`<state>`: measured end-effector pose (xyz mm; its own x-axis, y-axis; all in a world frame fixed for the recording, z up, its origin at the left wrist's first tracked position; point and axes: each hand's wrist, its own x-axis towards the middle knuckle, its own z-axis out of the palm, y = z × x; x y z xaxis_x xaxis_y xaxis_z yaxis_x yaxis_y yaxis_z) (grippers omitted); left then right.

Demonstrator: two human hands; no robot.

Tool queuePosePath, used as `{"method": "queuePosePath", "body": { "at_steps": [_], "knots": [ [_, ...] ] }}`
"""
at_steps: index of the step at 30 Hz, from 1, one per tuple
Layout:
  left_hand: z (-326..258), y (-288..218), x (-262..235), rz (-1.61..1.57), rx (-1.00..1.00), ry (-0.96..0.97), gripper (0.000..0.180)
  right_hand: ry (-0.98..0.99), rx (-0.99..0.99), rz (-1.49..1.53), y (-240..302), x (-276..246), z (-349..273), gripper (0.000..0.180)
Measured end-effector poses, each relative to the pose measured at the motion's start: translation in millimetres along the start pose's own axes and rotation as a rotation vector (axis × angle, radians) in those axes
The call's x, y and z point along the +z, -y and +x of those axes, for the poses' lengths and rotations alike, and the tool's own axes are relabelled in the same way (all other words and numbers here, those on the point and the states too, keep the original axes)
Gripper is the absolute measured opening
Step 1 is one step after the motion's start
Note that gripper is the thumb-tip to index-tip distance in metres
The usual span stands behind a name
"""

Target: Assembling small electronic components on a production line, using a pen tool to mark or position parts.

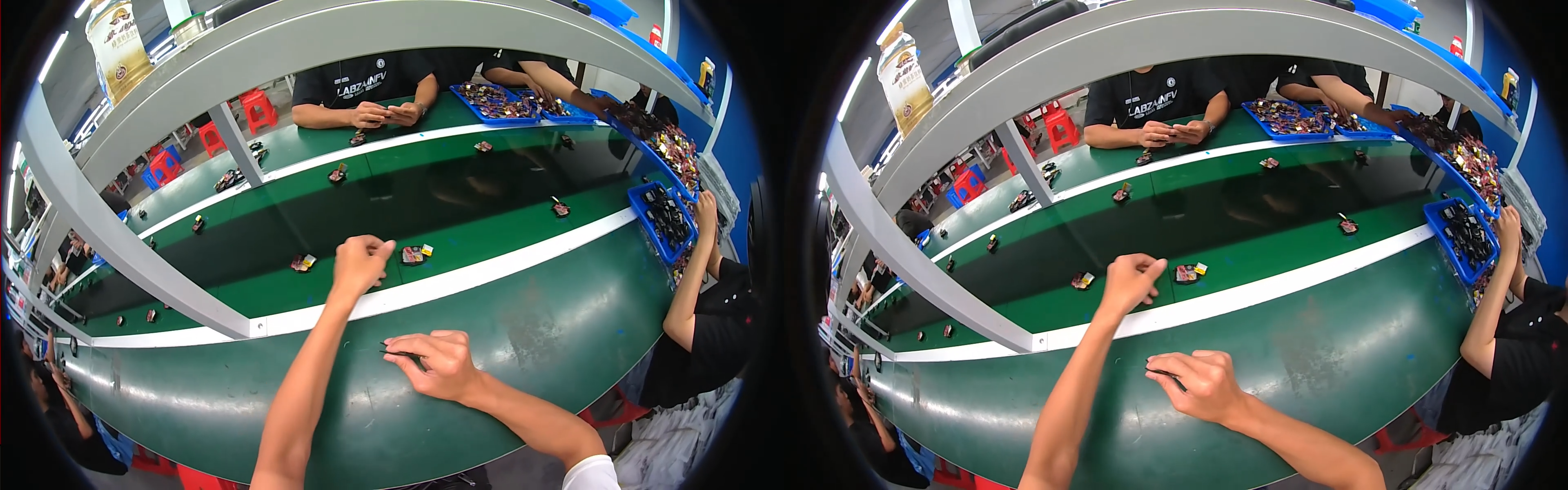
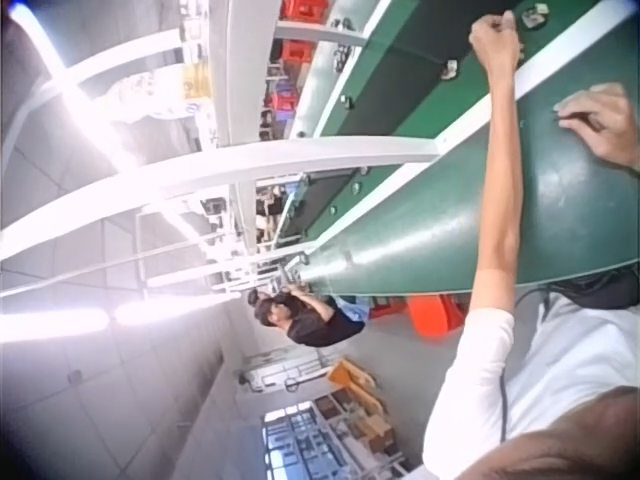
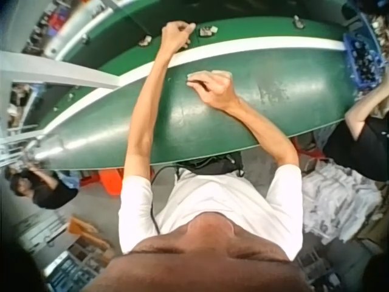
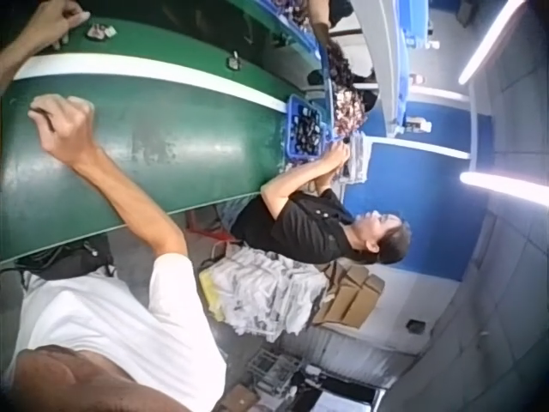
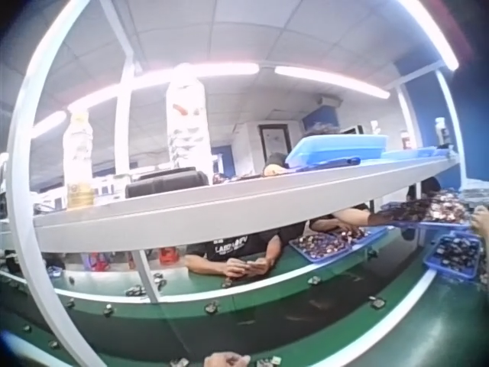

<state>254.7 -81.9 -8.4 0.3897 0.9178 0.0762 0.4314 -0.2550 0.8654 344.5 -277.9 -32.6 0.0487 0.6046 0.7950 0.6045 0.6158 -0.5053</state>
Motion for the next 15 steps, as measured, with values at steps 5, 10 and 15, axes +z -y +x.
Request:
{"method": "queuePosePath", "body": {
  "at_steps": [5,10,15],
  "knots": [
    [8.9,-2.2,32.8,0.016,-0.072,0.021,0.032,0.021,0.009,-0.044,0.6,-2.8,1.4,0.015],
    [8.2,-0.5,29.9,-0.13,-0.136,-0.028,0.02,0.008,0.024,-0.01,-1.7,-0.9,-1.0,0.015],
    [-9.3,-6.2,8.1,-0.183,-0.156,-0.03,0.018,0.049,0.149,0.057,3.5,-6.5,-0.8,0.014]
  ]
}}
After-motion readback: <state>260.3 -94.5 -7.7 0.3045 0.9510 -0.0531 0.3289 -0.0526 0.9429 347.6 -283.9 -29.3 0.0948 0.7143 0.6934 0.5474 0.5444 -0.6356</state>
